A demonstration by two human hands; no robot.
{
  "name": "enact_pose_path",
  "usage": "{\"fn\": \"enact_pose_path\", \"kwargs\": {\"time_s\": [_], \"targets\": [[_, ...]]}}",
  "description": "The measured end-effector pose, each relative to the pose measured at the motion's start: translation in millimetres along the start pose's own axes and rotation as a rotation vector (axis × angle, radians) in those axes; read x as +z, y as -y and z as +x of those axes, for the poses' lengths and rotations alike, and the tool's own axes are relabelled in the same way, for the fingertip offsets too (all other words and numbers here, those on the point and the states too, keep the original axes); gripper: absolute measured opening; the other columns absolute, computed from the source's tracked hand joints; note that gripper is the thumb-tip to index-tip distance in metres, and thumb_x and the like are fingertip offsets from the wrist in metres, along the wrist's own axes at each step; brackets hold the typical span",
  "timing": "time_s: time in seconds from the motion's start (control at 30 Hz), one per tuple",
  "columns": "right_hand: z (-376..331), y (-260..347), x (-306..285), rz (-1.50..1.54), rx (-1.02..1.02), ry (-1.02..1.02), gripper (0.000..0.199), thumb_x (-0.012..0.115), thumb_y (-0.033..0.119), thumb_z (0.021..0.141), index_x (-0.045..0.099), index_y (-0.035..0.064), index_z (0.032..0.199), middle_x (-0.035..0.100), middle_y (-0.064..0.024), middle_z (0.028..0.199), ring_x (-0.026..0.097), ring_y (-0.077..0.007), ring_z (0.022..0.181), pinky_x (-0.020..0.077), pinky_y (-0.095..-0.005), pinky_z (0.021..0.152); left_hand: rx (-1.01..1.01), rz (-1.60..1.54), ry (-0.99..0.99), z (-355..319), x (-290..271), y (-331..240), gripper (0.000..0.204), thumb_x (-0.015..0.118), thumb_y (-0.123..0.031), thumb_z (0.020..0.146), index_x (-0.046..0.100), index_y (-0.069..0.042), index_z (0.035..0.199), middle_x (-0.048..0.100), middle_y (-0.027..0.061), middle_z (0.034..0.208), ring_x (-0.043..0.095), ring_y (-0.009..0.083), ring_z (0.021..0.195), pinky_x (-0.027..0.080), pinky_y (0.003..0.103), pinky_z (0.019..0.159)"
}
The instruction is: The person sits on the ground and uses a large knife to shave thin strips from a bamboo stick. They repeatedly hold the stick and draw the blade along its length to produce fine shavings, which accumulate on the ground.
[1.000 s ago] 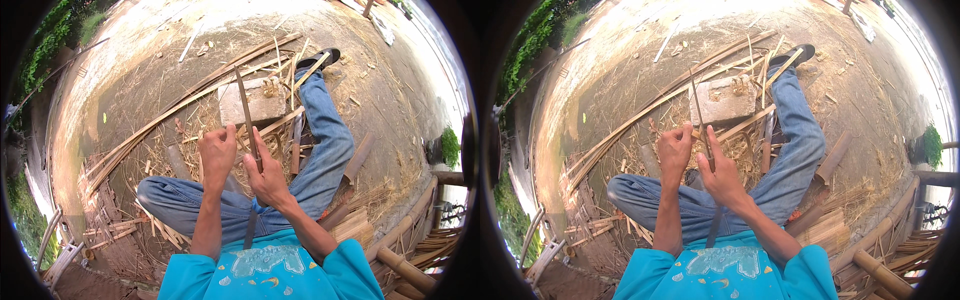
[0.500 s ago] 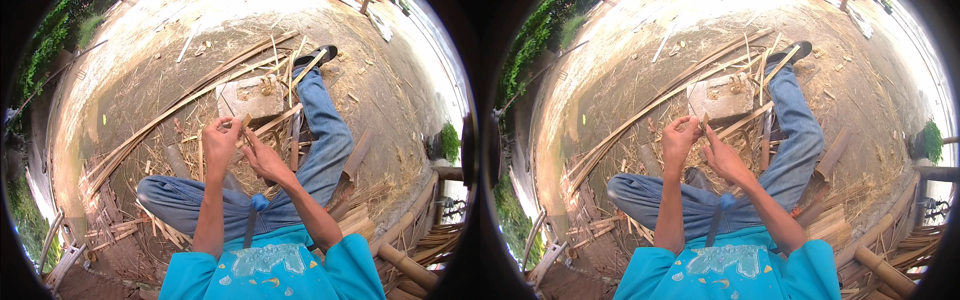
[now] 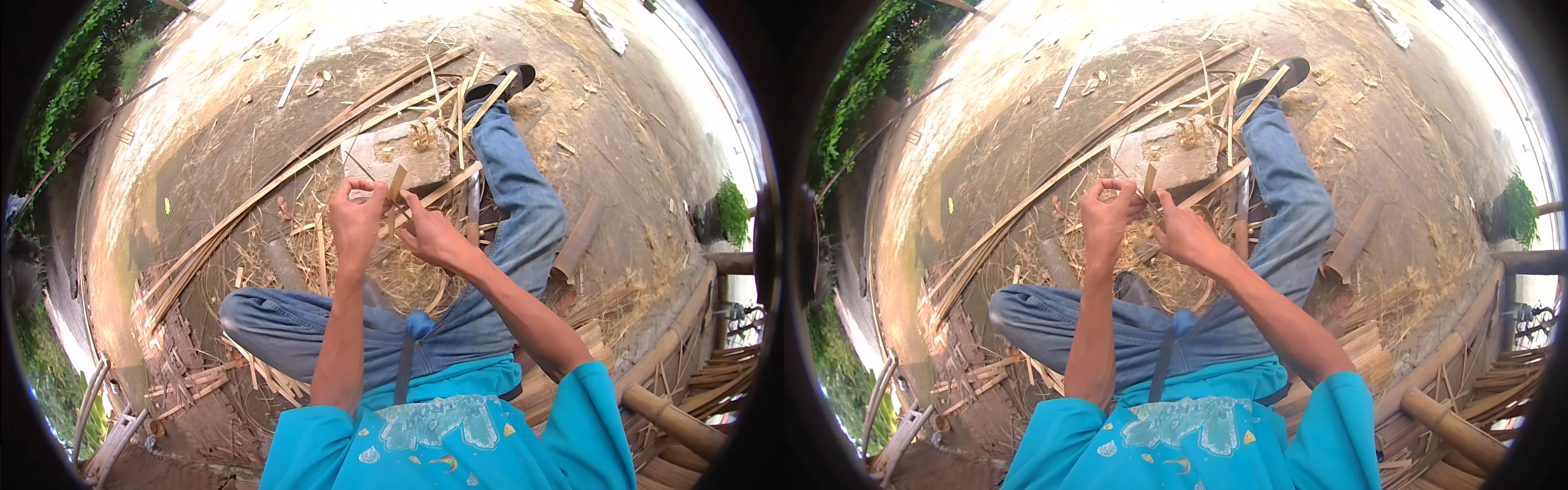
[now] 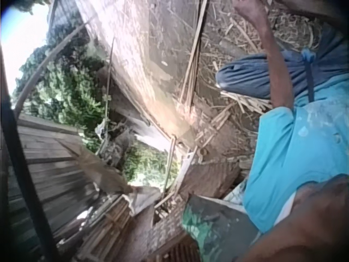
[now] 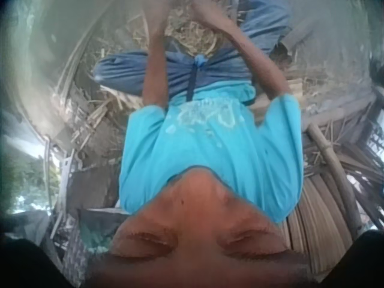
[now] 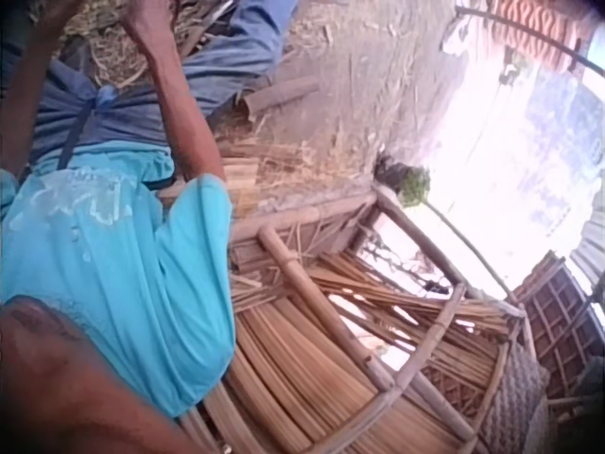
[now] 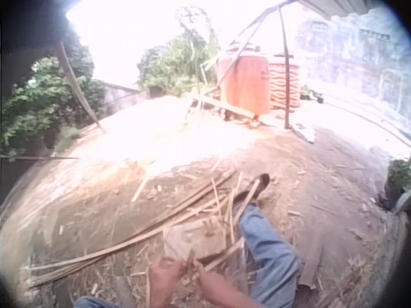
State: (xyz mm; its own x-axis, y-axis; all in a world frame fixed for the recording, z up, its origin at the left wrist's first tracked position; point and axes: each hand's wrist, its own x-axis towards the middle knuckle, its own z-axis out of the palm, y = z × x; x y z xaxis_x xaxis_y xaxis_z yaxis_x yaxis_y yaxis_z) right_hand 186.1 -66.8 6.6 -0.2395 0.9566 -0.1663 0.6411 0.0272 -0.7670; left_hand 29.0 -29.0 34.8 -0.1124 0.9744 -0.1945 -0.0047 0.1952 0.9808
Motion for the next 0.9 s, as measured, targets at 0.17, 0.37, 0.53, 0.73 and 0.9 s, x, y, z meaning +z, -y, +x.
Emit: {"fn": "enact_pose_path", "kwargs": {"time_s": [0.17, 0.37, 0.53, 0.73, 0.9], "targets": [[15.7, -15.0, -3.6, -0.218, 0.115, 0.025, 0.053, 0.061, 0.011, 0.095, 0.040, 0.0009, 0.142, 0.072, -0.0234, 0.087, 0.071, -0.0450, 0.089, 0.0540, -0.0559, 0.078, 0.002, 0.012, 0.028, -2.3, 1.1, -0.4, 0.028, 0.075, -0.022, 0.096, 0.062, 0.000, 0.108, 0.075, 0.0189, 0.087, 0.076, 0.0204, 0.078, 0.060, 0.028, 0.066], [12.4, -2.0, -14.7, -0.004, 0.153, 0.080, 0.039, 0.071, 0.021, 0.084, 0.061, -0.0060, 0.110, 0.071, -0.0307, 0.088, 0.071, -0.0470, 0.094, 0.0569, -0.0534, 0.083, 0.021, 0.196, 0.098, 4.1, -2.9, 4.3, 0.034, 0.077, -0.022, 0.094, 0.068, -0.002, 0.121, 0.077, 0.0098, 0.084, 0.075, 0.0160, 0.078, 0.059, 0.027, 0.065], [19.9, -11.0, -23.1, -0.160, 0.247, 0.138, 0.035, 0.070, 0.020, 0.083, 0.071, -0.0102, 0.100, 0.071, -0.0336, 0.099, 0.071, -0.0475, 0.099, 0.0573, -0.0518, 0.086, 0.344, 0.518, 0.229, -1.4, -3.6, -4.3, 0.036, 0.082, -0.030, 0.089, 0.072, -0.005, 0.112, 0.074, 0.0078, 0.095, 0.073, 0.0208, 0.087, 0.059, 0.035, 0.075], [25.8, -18.9, -20.6, -0.258, 0.355, 0.117, 0.033, 0.069, 0.014, 0.082, 0.073, -0.0103, 0.103, 0.072, -0.0326, 0.105, 0.071, -0.0483, 0.102, 0.0580, -0.0518, 0.089, 0.567, 0.519, 0.175, 1.5, 7.7, 22.6, 0.023, 0.073, -0.022, 0.097, 0.069, -0.005, 0.112, 0.071, 0.0127, 0.092, 0.070, 0.0236, 0.084, 0.054, 0.039, 0.074], [37.4, -18.0, -14.7, -0.264, 0.347, 0.167, 0.041, 0.072, 0.022, 0.083, 0.070, -0.0128, 0.104, 0.070, -0.0372, 0.099, 0.070, -0.0496, 0.099, 0.0584, -0.0519, 0.087, 0.497, 0.470, 0.155, -0.5, 2.5, 20.3, 0.019, 0.068, -0.020, 0.101, 0.064, -0.004, 0.109, 0.070, 0.0115, 0.092, 0.070, 0.0221, 0.083, 0.053, 0.038, 0.072]]}}
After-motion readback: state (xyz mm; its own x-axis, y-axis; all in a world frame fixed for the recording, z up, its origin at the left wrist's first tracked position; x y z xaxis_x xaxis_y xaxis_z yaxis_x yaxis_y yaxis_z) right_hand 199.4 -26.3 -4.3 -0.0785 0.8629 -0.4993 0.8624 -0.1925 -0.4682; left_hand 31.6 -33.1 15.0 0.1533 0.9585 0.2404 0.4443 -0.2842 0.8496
